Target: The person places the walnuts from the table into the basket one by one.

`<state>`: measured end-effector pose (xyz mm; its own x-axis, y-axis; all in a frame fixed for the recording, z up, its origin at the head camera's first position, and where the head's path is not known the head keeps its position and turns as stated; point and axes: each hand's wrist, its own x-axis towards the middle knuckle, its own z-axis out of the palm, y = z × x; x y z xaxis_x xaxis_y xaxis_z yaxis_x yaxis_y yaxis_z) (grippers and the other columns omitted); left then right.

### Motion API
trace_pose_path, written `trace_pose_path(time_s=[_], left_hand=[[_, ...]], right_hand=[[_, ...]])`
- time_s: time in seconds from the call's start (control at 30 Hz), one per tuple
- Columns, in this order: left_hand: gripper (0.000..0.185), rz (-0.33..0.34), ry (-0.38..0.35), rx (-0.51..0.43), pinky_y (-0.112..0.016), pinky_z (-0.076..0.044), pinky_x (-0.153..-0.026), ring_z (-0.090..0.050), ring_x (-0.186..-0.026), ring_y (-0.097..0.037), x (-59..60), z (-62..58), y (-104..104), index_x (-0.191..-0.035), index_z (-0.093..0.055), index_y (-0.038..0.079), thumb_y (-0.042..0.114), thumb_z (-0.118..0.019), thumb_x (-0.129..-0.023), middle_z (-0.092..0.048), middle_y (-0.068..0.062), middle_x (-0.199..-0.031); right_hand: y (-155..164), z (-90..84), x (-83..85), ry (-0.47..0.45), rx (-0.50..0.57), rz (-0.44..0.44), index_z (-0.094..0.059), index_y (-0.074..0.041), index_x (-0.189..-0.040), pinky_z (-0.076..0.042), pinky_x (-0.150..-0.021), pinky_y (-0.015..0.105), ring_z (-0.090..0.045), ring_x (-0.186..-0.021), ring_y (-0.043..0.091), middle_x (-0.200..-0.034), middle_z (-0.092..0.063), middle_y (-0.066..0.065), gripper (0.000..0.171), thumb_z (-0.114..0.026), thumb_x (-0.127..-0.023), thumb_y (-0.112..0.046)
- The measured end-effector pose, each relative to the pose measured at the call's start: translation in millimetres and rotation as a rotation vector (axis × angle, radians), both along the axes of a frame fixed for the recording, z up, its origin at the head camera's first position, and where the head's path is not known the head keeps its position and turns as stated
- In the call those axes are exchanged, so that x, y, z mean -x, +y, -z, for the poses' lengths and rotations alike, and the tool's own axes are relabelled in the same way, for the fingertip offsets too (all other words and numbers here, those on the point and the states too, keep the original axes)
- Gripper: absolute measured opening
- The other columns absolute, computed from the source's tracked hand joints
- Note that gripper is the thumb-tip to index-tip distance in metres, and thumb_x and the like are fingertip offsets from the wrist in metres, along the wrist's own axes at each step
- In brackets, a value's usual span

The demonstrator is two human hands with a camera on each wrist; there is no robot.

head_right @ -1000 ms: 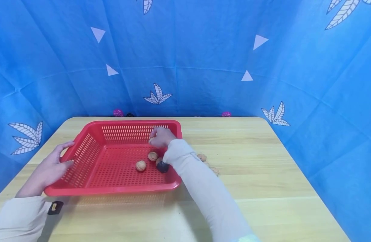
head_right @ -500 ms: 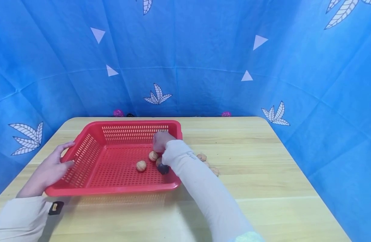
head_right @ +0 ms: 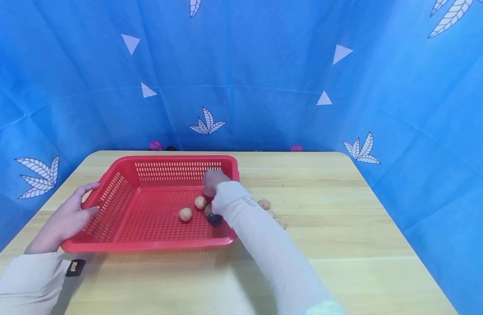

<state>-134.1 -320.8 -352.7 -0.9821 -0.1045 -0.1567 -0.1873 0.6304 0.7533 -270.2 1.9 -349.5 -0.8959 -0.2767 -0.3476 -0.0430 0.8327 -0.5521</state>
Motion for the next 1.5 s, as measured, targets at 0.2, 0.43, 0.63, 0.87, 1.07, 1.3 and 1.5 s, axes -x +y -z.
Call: trace_pose_path(time_s=[0.2, 0.43, 0.63, 0.87, 1.07, 1.3, 1.5], left_hand=[[0.085, 0.013, 0.015, 0.021, -0.044, -0.058, -0.067, -0.055, -0.104, -0.046, 3.5, -3.5, 1, -0.156, -0.001, 0.008, 0.012, -0.058, -0.092, -0.036, -0.035, -0.135], [0.089, 0.007, 0.017, -0.001, -0.044, -0.059, -0.067, -0.056, -0.103, -0.046, 0.1, -0.1, 0, -0.156, 0.0, 0.011, 0.013, -0.061, -0.091, -0.036, -0.033, -0.136], [0.09, 0.005, 0.02, -0.011, -0.045, -0.058, -0.066, -0.055, -0.105, -0.048, 0.3, 1.4, -1, -0.156, 0.0, 0.011, 0.012, -0.062, -0.091, -0.035, -0.034, -0.137], [0.089, 0.006, 0.02, -0.015, -0.045, -0.059, -0.067, -0.057, -0.103, -0.046, 1.0, 0.8, 1, -0.156, 0.0, 0.011, 0.012, -0.061, -0.092, -0.036, -0.034, -0.136], [0.089, 0.007, 0.026, -0.004, -0.044, -0.059, -0.067, -0.057, -0.104, -0.046, 1.8, 0.4, 1, -0.156, 0.0, 0.011, 0.013, -0.061, -0.092, -0.036, -0.034, -0.136], [0.09, 0.004, 0.017, -0.001, -0.044, -0.059, -0.066, -0.057, -0.103, -0.045, 1.0, 0.4, 1, -0.156, 0.001, 0.01, 0.013, -0.062, -0.091, -0.037, -0.033, -0.135], [0.091, 0.01, 0.018, -0.005, -0.044, -0.059, -0.067, -0.056, -0.104, -0.045, 0.7, 1.3, 1, -0.156, 0.001, 0.01, 0.013, -0.062, -0.091, -0.037, -0.033, -0.135]], right_hand=[[3, -3.8, -2.2, -0.059, -0.003, -0.047, -0.068, -0.015, -0.108, -0.05, -0.072, 0.037, -0.055, -0.093, 0.021, -0.095, -0.062, 0.003, 0.031, -0.073, -0.079, -0.006], [2, -2.2, -8.0, -0.192, 0.096, 0.077, -0.066, -0.018, -0.107, -0.051, -0.065, 0.04, -0.056, -0.091, 0.025, -0.098, -0.061, 0.007, 0.03, -0.074, -0.08, -0.008], [2, -4.1, -11.7, -0.222, 0.137, 0.132, -0.065, -0.018, -0.111, -0.052, -0.062, 0.04, -0.056, -0.092, 0.026, -0.101, -0.059, 0.009, 0.032, -0.073, -0.081, -0.008], [2, -4.3, -11.4, -0.247, 0.13, 0.132, -0.064, -0.019, -0.11, -0.052, -0.06, 0.039, -0.058, -0.089, 0.027, -0.101, -0.058, 0.01, 0.029, -0.071, -0.083, -0.008], [2, -6.3, -13.0, -0.215, 0.108, 0.072, -0.063, -0.017, -0.108, -0.053, -0.058, 0.036, -0.06, -0.086, 0.027, -0.099, -0.059, 0.011, 0.03, -0.07, -0.083, -0.002], [2, -8.6, -10.5, -0.12, 0.098, 0.023, -0.062, -0.014, -0.118, -0.054, -0.061, 0.036, -0.058, -0.091, 0.025, -0.101, -0.06, 0.007, 0.042, -0.074, -0.079, -0.002], [2, -9.7, -2.4, -0.018, 0.088, -0.055, -0.062, -0.013, -0.114, -0.054, -0.071, 0.034, -0.055, -0.096, 0.022, -0.102, -0.059, 0.004, 0.036, -0.074, -0.081, -0.007]])
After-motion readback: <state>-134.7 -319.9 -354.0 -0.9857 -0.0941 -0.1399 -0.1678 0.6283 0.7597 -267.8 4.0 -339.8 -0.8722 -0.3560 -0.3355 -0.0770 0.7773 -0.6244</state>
